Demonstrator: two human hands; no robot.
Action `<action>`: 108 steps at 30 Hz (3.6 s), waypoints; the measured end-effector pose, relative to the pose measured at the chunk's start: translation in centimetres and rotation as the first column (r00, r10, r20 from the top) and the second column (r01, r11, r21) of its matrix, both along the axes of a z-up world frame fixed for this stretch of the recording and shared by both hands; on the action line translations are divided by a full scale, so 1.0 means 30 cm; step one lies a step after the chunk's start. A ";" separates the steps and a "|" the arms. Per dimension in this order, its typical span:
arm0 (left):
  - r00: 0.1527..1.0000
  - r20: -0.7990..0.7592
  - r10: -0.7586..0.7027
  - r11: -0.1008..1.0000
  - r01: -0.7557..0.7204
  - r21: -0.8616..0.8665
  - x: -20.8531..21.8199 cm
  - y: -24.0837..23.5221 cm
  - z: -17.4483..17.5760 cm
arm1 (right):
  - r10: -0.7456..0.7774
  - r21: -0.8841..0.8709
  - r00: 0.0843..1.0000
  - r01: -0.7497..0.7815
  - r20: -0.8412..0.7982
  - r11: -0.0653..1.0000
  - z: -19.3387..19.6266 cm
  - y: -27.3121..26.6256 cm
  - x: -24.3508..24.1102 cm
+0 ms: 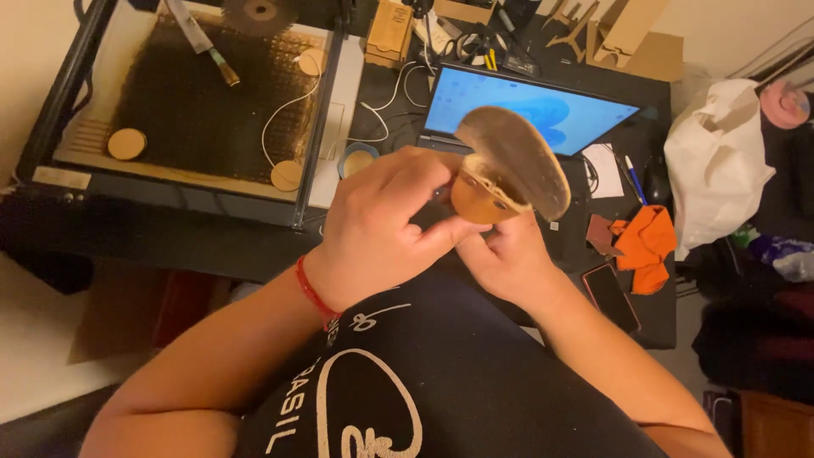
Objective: The person opens a laptop, then picks up a knife and a wooden object from a cluttered desk. They place the knife on a mat and proceed to manipulate the wooden object, attaching a circular wooden piece to it.
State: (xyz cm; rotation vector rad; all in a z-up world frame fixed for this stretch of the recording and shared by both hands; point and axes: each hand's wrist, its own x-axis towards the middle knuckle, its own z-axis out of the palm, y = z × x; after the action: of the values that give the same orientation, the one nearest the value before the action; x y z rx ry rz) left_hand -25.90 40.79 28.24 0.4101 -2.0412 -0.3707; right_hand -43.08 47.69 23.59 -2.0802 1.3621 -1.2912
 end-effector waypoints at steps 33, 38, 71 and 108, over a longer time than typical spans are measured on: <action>0.931 0.027 -0.363 0.371 0.118 0.921 0.073 0.103 0.035 | 0.159 -0.400 0.757 0.144 0.633 0.905 -0.400 -0.183 -0.006; 0.959 0.105 -0.264 0.610 0.081 0.788 0.101 0.087 0.022 | 0.148 -0.301 0.797 0.043 0.585 0.953 -0.407 -0.136 0.042; 0.954 -0.183 -0.238 0.177 0.228 0.957 0.741 -0.591 -0.188 | -0.111 -0.044 0.994 0.111 0.010 0.993 -0.562 -0.664 0.567; 0.914 0.319 -0.252 0.505 -0.157 0.849 0.897 -1.053 -0.418 | -0.287 0.412 0.770 0.033 0.571 0.910 -0.529 -0.854 0.918</action>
State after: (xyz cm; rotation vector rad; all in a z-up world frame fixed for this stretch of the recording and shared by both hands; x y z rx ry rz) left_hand 1.02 9.20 15.69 1.1311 -2.1185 -1.5073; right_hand -15.55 22.06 7.71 -1.1317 1.3490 -1.4586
